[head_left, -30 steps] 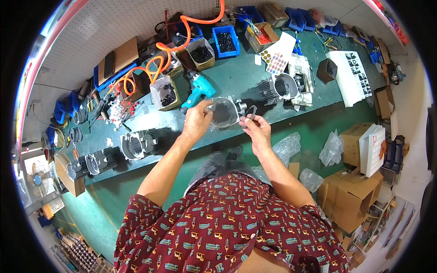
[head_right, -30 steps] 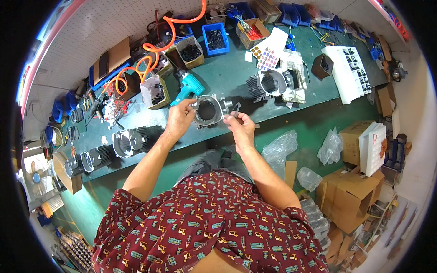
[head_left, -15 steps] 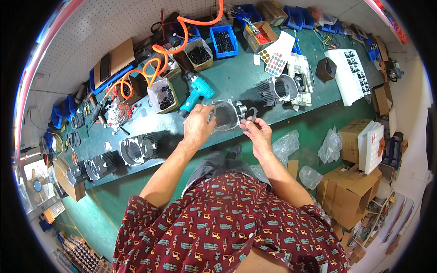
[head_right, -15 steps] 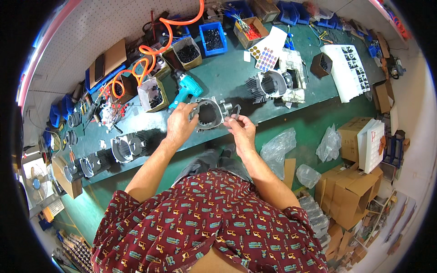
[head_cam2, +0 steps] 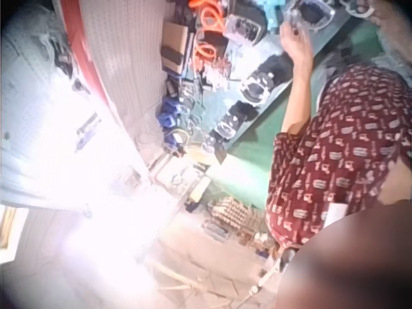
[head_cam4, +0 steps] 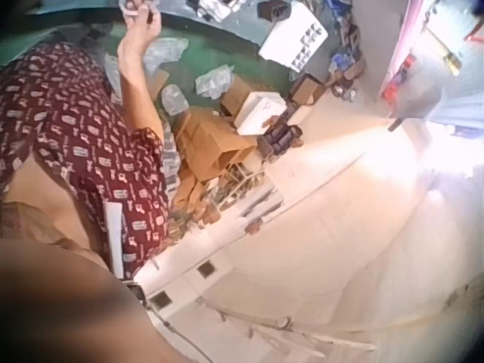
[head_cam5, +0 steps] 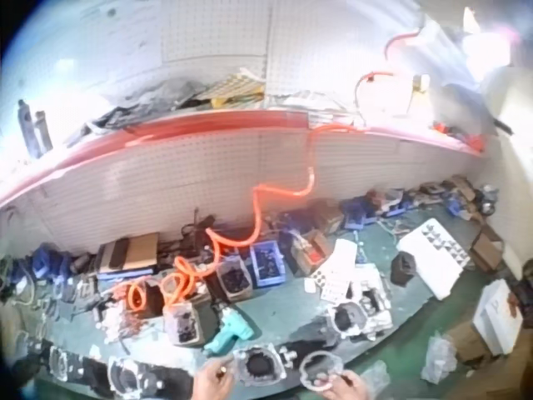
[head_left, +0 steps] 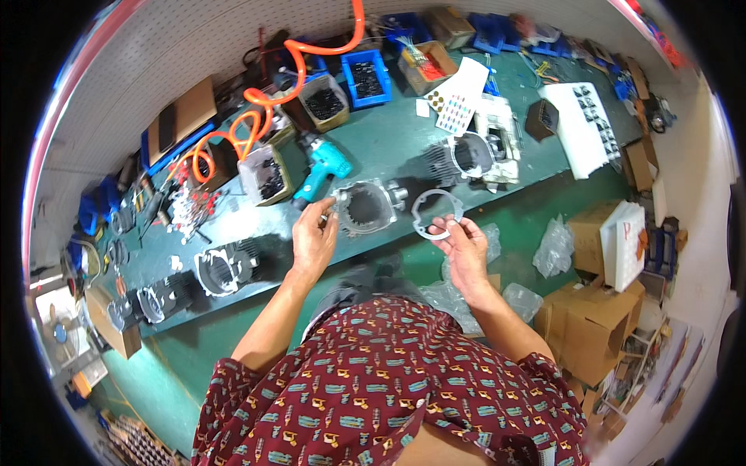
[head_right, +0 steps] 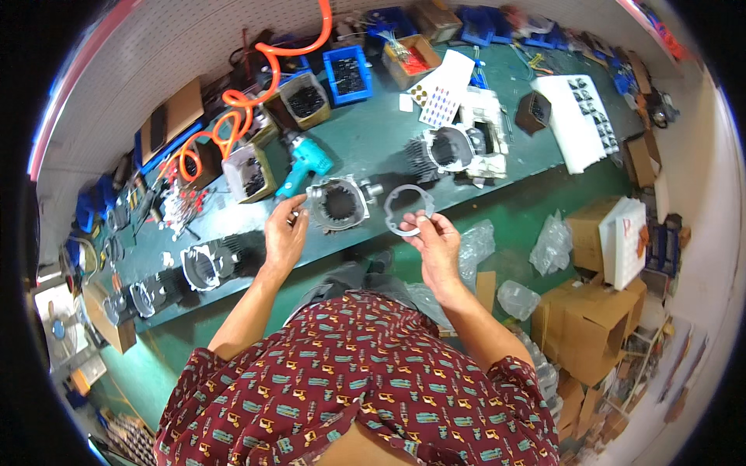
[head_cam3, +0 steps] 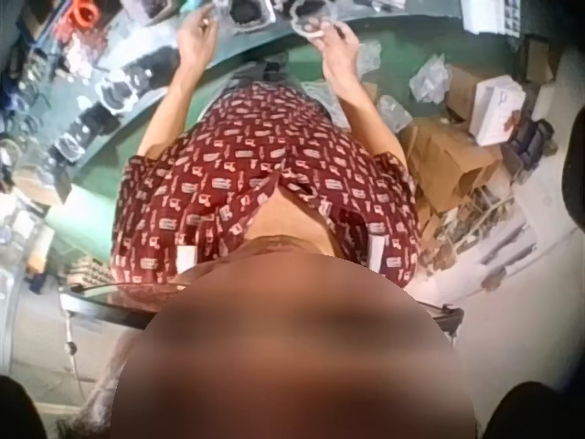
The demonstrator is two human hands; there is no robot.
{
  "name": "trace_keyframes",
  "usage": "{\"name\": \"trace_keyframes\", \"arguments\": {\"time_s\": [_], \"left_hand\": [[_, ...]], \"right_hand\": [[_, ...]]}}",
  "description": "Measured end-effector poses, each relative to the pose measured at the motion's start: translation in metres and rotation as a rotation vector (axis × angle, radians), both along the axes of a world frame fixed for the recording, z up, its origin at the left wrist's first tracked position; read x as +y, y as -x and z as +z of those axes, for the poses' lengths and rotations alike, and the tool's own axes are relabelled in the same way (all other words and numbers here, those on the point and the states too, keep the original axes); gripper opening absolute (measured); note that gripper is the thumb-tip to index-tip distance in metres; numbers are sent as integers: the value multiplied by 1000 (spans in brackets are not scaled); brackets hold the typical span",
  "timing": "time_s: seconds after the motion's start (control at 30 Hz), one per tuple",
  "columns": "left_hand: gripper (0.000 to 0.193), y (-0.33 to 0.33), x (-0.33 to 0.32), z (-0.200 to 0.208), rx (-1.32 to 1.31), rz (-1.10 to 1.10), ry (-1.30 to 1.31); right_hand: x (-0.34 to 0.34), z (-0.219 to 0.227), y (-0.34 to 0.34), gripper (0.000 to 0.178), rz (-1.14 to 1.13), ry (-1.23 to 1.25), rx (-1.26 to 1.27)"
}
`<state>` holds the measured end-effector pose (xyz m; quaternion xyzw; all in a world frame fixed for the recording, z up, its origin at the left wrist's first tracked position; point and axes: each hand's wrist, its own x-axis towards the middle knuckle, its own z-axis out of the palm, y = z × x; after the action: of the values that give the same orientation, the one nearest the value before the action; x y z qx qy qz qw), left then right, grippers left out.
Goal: The person assembles electrical components on a workbench. They handle cylindrical metal parts, use scissors to trim wires, and use a power drill to fasten parts together. The person places assembled units into a cardboard box.
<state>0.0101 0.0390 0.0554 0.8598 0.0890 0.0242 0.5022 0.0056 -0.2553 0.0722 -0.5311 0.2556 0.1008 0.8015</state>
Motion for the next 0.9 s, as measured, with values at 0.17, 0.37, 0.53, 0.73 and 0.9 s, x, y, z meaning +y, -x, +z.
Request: {"name": "trace_keyframes", "arguments": {"time_s": [0.17, 0.37, 0.53, 0.73, 0.9], "left_hand": [[27, -11, -50, 4, 139, -214, 457], [28, -36, -116, 2, 328, -235, 840], [20, -65, -144, 11, 282, -65, 838], [25, -117, -170, 0, 121, -32, 566], [23, -157, -204, -13, 75, -95, 118]], "right_hand": [[-6, 22, -3, 17, -21, -154, -30], [-16, 25, -13, 12, -38, -275, -66], [-45, 24, -41, 19, -10, -201, -83], [-123, -20, -104, 24, -59, 162, -172], [-167, -45, -161, 24, 172, 282, -161]]}}
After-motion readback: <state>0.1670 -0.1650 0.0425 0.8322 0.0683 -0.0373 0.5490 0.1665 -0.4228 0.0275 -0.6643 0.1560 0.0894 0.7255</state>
